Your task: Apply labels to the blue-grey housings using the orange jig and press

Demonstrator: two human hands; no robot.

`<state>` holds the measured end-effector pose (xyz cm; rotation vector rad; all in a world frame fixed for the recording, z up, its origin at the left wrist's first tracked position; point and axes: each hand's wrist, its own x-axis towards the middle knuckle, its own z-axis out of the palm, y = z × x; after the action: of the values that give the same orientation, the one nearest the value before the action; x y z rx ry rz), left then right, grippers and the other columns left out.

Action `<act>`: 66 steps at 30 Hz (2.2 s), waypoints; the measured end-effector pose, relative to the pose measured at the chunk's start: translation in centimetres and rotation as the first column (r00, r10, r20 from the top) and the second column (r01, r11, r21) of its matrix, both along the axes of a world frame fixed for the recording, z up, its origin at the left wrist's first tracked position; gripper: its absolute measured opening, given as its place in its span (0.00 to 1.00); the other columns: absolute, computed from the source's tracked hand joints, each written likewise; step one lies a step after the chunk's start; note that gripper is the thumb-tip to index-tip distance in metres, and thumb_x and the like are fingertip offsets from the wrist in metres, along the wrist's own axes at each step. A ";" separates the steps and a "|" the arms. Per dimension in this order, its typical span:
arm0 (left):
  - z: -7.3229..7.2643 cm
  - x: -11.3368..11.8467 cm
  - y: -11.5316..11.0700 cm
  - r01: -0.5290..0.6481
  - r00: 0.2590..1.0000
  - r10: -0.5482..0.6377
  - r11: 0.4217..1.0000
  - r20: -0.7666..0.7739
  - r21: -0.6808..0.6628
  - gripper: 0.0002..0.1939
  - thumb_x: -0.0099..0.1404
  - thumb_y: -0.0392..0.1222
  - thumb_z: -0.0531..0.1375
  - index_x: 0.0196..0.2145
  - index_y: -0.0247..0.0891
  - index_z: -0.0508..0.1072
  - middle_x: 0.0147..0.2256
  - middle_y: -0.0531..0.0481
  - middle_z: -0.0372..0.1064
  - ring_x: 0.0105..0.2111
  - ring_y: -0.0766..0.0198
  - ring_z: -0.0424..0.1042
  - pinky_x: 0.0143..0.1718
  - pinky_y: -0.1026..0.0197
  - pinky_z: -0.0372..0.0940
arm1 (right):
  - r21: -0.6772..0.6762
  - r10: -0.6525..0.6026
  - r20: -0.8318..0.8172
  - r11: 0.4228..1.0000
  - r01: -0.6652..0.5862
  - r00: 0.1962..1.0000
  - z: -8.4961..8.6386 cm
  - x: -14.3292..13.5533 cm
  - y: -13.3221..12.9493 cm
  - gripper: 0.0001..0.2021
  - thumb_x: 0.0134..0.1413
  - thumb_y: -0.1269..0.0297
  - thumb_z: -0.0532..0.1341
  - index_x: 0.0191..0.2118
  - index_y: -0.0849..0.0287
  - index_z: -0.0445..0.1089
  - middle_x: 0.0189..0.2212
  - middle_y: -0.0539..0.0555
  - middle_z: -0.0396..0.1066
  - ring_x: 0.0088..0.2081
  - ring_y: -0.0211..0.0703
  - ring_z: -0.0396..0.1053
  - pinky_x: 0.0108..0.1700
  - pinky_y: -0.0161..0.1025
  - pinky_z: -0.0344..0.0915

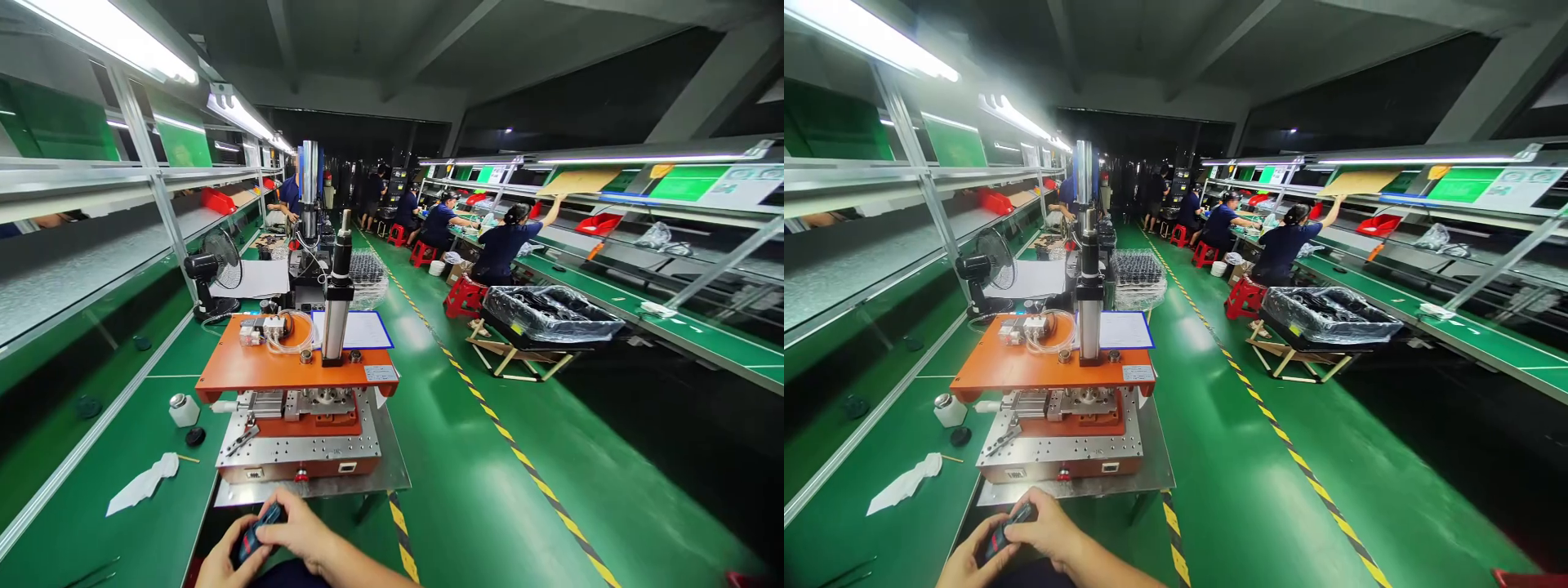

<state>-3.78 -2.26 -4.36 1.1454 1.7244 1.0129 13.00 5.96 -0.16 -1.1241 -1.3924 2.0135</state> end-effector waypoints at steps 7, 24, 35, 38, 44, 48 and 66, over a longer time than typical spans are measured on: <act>-0.7 -1.0 0.7 0.168 0.985 -0.167 0.984 0.032 -0.054 0.32 0.52 0.64 0.66 0.47 0.38 0.76 0.48 0.44 0.79 0.50 0.50 0.77 0.54 0.59 0.69 | -0.028 -0.052 -0.005 0.998 0.052 0.999 0.0 0.2 -0.6 0.16 0.36 0.61 0.73 0.33 0.56 0.72 0.26 0.45 0.66 0.30 0.38 0.64 0.34 0.35 0.59; 0.4 -0.8 0.6 0.170 0.985 -0.172 0.983 -0.020 -0.064 0.32 0.51 0.65 0.66 0.46 0.38 0.77 0.45 0.45 0.80 0.47 0.51 0.78 0.51 0.61 0.70 | -0.072 -0.078 -0.012 0.994 0.077 0.997 0.3 0.1 -0.9 0.15 0.34 0.66 0.70 0.33 0.57 0.72 0.24 0.44 0.66 0.28 0.35 0.62 0.32 0.34 0.57; 0.2 -0.7 0.5 0.116 0.993 -0.114 0.992 0.028 -0.051 0.33 0.48 0.66 0.68 0.44 0.38 0.78 0.44 0.44 0.81 0.46 0.49 0.78 0.50 0.59 0.71 | -0.108 -0.075 -0.029 0.992 0.072 0.997 0.1 -0.1 -0.7 0.15 0.32 0.66 0.69 0.33 0.58 0.71 0.23 0.43 0.67 0.26 0.34 0.62 0.31 0.34 0.57; 0.1 -0.6 0.5 0.113 0.993 -0.111 0.992 0.036 -0.052 0.33 0.49 0.65 0.68 0.44 0.38 0.78 0.44 0.44 0.80 0.46 0.49 0.78 0.50 0.59 0.71 | -0.112 -0.075 -0.023 0.991 0.072 0.997 0.0 0.0 -0.6 0.16 0.32 0.66 0.70 0.33 0.58 0.71 0.23 0.44 0.66 0.26 0.34 0.62 0.31 0.34 0.57; 0.2 -0.4 0.7 0.123 0.992 -0.120 0.990 0.048 -0.067 0.33 0.48 0.65 0.68 0.44 0.38 0.78 0.44 0.44 0.80 0.47 0.49 0.78 0.51 0.59 0.70 | -0.094 -0.076 -0.015 0.993 0.075 0.997 -0.3 0.2 -0.6 0.17 0.33 0.61 0.73 0.33 0.57 0.71 0.25 0.44 0.66 0.29 0.37 0.64 0.34 0.35 0.59; 0.1 0.0 0.6 0.101 0.995 -0.100 0.993 0.024 -0.060 0.34 0.49 0.66 0.67 0.45 0.38 0.77 0.44 0.43 0.80 0.47 0.50 0.77 0.52 0.60 0.70 | -0.097 -0.074 -0.025 0.993 0.071 0.997 -0.7 0.2 -0.5 0.19 0.33 0.59 0.74 0.33 0.57 0.71 0.25 0.45 0.66 0.30 0.37 0.64 0.35 0.36 0.60; 1.4 1.3 0.4 0.090 0.996 -0.091 0.994 -0.001 -0.067 0.30 0.52 0.63 0.65 0.44 0.38 0.76 0.42 0.44 0.79 0.45 0.51 0.77 0.51 0.59 0.69 | -0.120 -0.065 -0.048 0.991 0.058 0.997 -1.5 0.2 -0.3 0.17 0.32 0.63 0.72 0.33 0.58 0.72 0.25 0.45 0.66 0.30 0.38 0.65 0.34 0.36 0.59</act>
<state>-2.51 -1.87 -2.95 1.1727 1.6813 0.8923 13.24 5.65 -1.65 -1.1417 -1.2119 2.0894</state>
